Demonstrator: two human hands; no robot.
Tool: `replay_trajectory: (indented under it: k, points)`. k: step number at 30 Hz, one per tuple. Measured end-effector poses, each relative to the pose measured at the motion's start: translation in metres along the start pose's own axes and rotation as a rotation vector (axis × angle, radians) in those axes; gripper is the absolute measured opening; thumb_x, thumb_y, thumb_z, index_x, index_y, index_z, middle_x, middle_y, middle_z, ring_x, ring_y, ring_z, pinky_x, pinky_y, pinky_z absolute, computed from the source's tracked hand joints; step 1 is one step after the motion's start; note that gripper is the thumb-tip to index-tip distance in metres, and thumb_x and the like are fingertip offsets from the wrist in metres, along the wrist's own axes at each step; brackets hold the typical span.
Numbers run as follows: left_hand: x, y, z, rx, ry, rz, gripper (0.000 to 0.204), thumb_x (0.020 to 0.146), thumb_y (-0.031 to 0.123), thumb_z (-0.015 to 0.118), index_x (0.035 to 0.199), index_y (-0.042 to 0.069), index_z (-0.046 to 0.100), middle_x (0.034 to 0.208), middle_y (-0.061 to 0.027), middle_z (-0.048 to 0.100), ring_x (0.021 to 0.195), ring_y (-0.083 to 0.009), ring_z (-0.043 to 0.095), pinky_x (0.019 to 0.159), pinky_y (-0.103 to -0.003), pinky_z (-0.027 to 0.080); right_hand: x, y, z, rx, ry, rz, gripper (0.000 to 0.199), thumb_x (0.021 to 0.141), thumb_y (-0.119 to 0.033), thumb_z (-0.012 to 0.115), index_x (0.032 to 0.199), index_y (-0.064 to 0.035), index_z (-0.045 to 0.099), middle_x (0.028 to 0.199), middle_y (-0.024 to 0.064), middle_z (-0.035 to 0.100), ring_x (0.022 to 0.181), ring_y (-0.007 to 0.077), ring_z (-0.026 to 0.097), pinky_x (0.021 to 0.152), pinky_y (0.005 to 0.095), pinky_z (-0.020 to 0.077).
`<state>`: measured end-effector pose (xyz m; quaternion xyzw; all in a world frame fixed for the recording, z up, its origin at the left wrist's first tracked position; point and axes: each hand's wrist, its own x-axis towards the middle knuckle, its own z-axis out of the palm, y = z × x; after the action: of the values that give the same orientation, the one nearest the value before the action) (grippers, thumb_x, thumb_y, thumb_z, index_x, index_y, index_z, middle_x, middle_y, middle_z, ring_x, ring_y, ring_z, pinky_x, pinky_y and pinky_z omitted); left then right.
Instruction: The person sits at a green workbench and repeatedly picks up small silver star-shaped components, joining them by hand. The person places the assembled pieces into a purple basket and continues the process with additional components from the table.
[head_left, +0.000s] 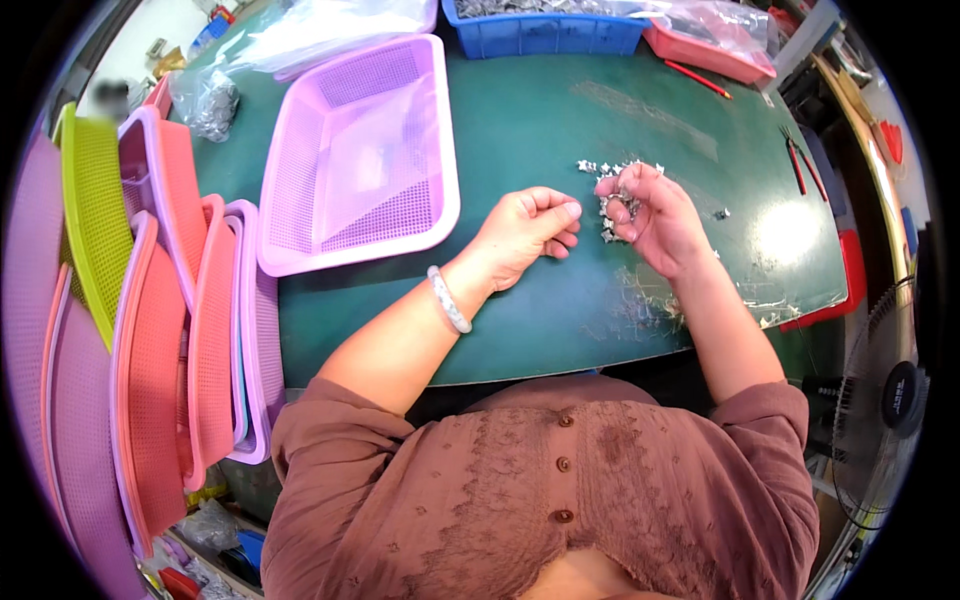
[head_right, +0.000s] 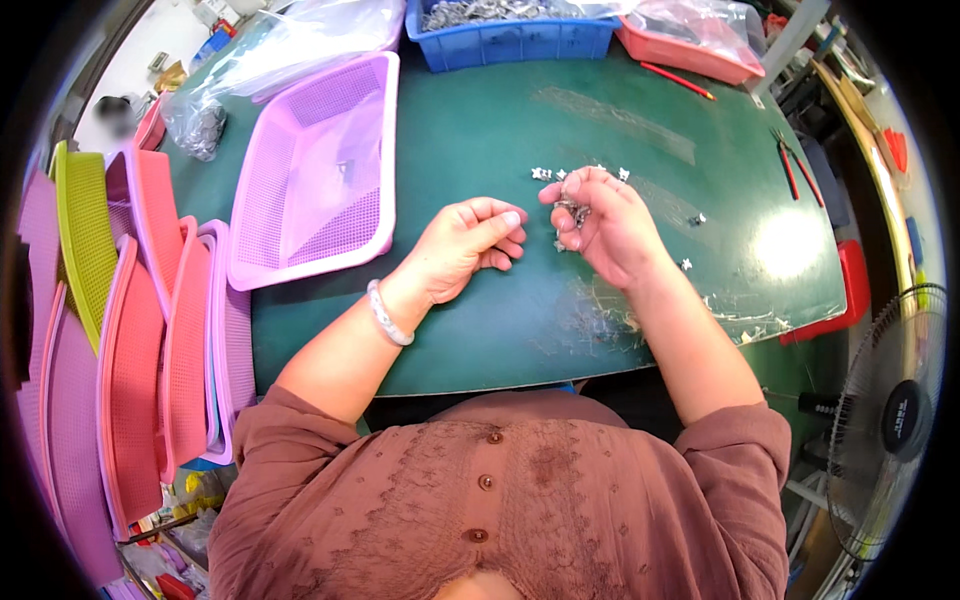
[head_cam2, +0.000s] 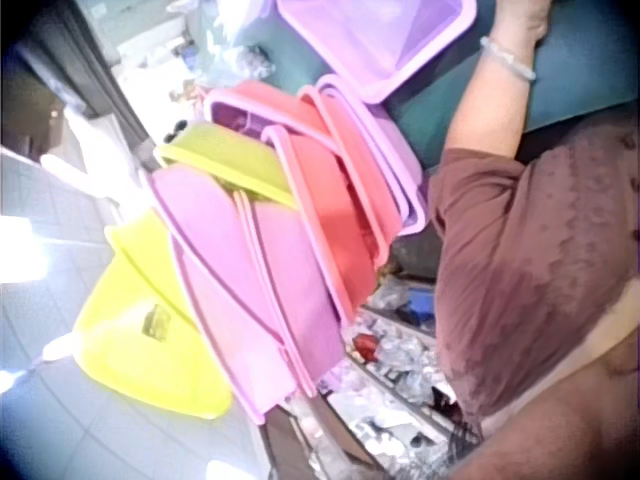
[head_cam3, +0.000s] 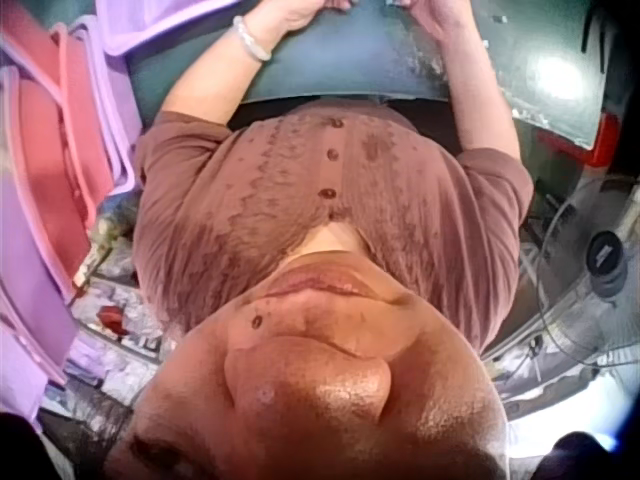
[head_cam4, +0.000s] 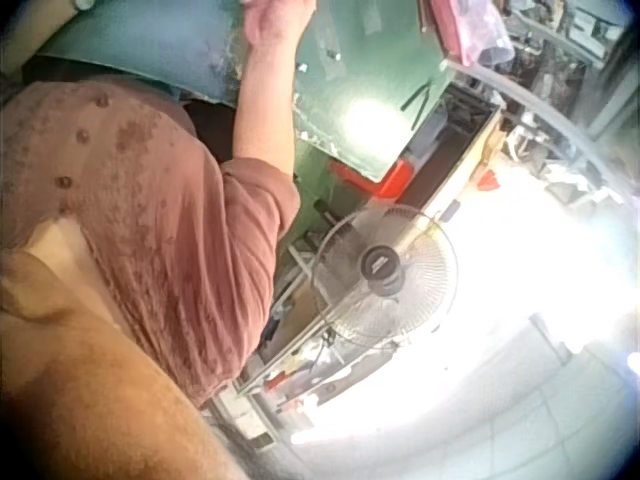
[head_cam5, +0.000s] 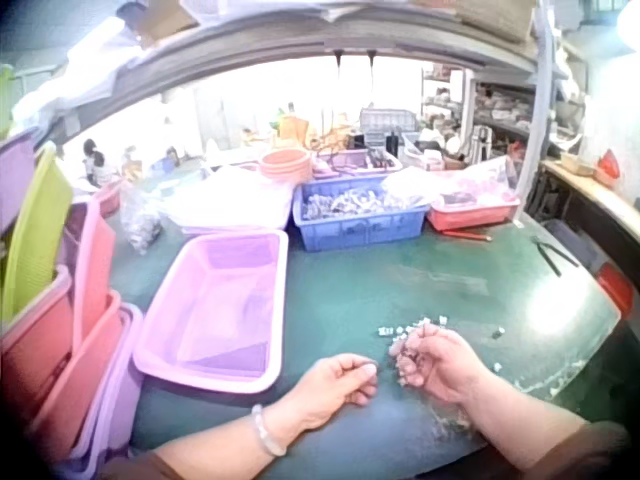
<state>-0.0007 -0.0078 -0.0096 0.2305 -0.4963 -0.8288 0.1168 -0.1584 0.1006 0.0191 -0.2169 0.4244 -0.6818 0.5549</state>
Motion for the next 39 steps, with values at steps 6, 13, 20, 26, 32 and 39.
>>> replay_trajectory:
  k: [6, 13, 20, 26, 32, 39]
  points:
    - [-0.002, -0.004, -0.003, 0.047, -0.041, 0.017, 0.021, 0.086, 0.014, 0.057, 0.100, -0.001, 0.056, 0.082, -0.0053, 0.058, 0.070, -0.0114, 0.057, 0.061, -0.020, 0.047, 0.054, -0.036, 0.065, -0.232, -0.202, 0.030, 0.014, 0.080, -0.006, 0.052, 0.093, -0.0011, 0.055, 0.088, 0.0096, 0.057, 0.069, 0.0124, 0.051, 0.053, 0.0226, 0.0406]
    - [-0.001, -0.001, 0.003, 0.135, -0.076, 0.022, 0.021, 0.087, 0.013, 0.054, 0.101, -0.003, 0.054, 0.083, -0.0061, 0.057, 0.071, -0.0115, 0.056, 0.062, -0.021, 0.047, 0.121, -0.030, 0.146, -0.905, -0.417, 0.185, 0.021, 0.073, -0.003, 0.055, 0.093, 0.0057, 0.060, 0.073, 0.0086, 0.058, 0.056, 0.0120, 0.050, 0.045, 0.0235, 0.0367]
    - [0.000, -0.005, -0.002, 0.129, -0.081, 0.027, 0.021, 0.086, 0.012, 0.055, 0.100, -0.003, 0.054, 0.085, -0.0074, 0.057, 0.073, -0.0127, 0.056, 0.062, -0.022, 0.047, 0.149, -0.005, 0.204, -1.143, -0.436, -0.008, 0.025, 0.072, -0.005, 0.058, 0.095, 0.0020, 0.063, 0.074, 0.0086, 0.060, 0.062, 0.0176, 0.055, 0.056, 0.0293, 0.0451]
    - [0.001, -0.004, 0.002, 0.124, -0.085, 0.047, 0.020, 0.085, 0.013, 0.054, 0.098, -0.003, 0.056, 0.081, -0.0053, 0.057, 0.070, -0.0122, 0.055, 0.061, -0.023, 0.046, 0.122, -0.015, 0.211, -1.492, -0.548, -0.215, 0.024, 0.072, -0.011, 0.060, 0.093, -0.0006, 0.064, 0.080, 0.0112, 0.064, 0.077, 0.0260, 0.060, 0.073, 0.0369, 0.0473]
    - [0.003, -0.010, -0.005, 0.154, -0.080, 0.080, 0.020, 0.085, 0.012, 0.055, 0.098, -0.003, 0.056, 0.084, -0.0065, 0.058, 0.071, -0.0129, 0.056, 0.062, -0.024, 0.048, 0.013, -0.070, 0.220, -2.142, -0.753, -0.688, 0.017, 0.060, -0.013, 0.060, 0.068, 0.0028, 0.062, 0.064, 0.0168, 0.059, 0.060, 0.0336, 0.059, 0.053, 0.0421, 0.0484]
    - [0.006, -0.010, 0.004, 0.162, -0.086, 0.034, 0.019, 0.087, 0.011, 0.053, 0.100, -0.002, 0.056, 0.084, -0.0063, 0.058, 0.073, -0.0107, 0.056, 0.063, -0.022, 0.048, -0.054, -0.160, 0.153, -2.074, -0.680, -0.510, 0.015, 0.064, -0.009, 0.060, 0.076, -0.0029, 0.066, 0.074, 0.0141, 0.064, 0.070, 0.0296, 0.063, 0.060, 0.0391, 0.0503]
